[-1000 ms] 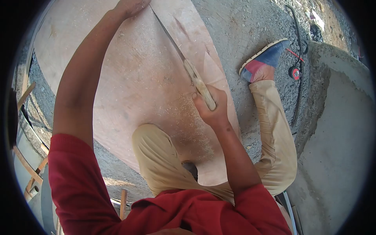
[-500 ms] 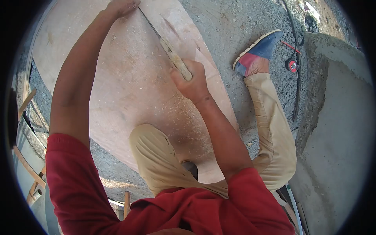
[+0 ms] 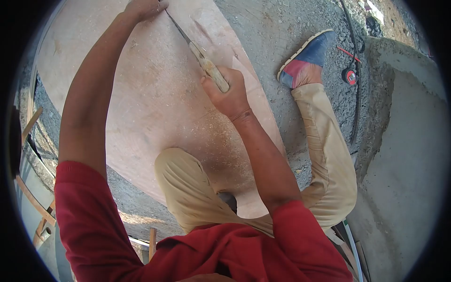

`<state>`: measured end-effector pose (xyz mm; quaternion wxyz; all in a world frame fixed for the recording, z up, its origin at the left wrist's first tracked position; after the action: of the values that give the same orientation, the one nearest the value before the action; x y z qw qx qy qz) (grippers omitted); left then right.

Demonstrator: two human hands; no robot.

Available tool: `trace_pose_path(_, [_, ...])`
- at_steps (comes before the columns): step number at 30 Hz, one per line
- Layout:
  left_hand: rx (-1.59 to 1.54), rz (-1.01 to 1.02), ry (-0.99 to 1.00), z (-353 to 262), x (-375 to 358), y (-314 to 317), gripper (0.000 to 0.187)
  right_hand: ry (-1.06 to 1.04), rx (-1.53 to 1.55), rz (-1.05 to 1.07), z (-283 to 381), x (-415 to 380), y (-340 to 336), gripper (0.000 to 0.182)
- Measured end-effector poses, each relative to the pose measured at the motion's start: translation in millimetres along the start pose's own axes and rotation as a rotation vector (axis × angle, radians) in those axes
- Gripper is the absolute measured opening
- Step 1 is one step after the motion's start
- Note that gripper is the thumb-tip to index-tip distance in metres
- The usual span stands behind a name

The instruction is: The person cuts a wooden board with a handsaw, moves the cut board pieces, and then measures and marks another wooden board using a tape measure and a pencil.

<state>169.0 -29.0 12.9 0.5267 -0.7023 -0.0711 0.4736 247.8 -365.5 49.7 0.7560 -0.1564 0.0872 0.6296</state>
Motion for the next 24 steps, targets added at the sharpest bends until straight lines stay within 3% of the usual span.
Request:
trace_pose_path(2, [-0.029, -0.012, 0.006, -0.4, -0.9, 1.7, 0.059, 0.003, -0.023, 0.025, 6.9, -12.4, -1.7, 0.019])
trace_pose_path(5, [-0.05, -0.032, -0.001, 3.6, -7.9, -16.5, 0.058, 0.194, -0.075, 0.049, 23.0, -127.5, -32.4, 0.014])
trace_pose_path(7, [-0.046, -0.009, 0.016, -2.8, -8.6, -0.2, 0.059, 0.166, -0.141, 0.024, 29.5, -176.0, -40.7, 0.016])
trace_pose_path(9, [-0.025, -0.035, 0.013, 2.7, -0.2, 4.7, 0.06, 0.09, -0.136, 0.0, 18.9, -176.8, -41.9, 0.017])
trace_pose_path(11, [-0.006, -0.017, -0.02, -5.3, -5.3, 4.3, 0.062, 0.174, -0.047, 0.02, 0.8, -88.9, -17.8, 0.02])
trace_pose_path(13, [0.0, -0.029, -0.029, -8.1, -7.6, -3.0, 0.065, 0.013, 0.002, -0.025, -3.0, 4.4, 1.3, 0.02])
trace_pose_path(16, [-0.014, -0.025, -0.014, -8.5, -12.0, -2.6, 0.066, 0.059, -0.016, 0.033, -2.5, -18.5, -0.1, 0.019])
trace_pose_path(20, [0.004, -0.062, -0.039, -1.2, -8.9, 3.8, 0.064, 0.25, -0.123, 0.06, 17.1, -178.8, -45.1, 0.016])
trace_pose_path(23, [0.006, -0.101, -0.037, 5.2, -3.7, 8.8, 0.062, 0.157, -0.211, 0.064, 10.2, -184.4, -43.6, 0.029])
trace_pose_path(24, [0.014, -0.097, -0.023, 0.2, -3.3, 10.7, 0.062, 0.152, -0.154, 0.016, 3.1, -144.6, -31.4, 0.026])
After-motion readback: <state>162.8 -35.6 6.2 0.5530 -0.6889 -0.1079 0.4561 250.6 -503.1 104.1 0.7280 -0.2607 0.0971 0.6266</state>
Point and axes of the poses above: each hand's wrist, its own x-axis towards the middle knuckle, its own y-axis out of the palm, z = x × y, the point moved 7 cm from there along x, towards the middle knuckle, and after that the axes turned 9 degrees about z, right-handed, at the moved point
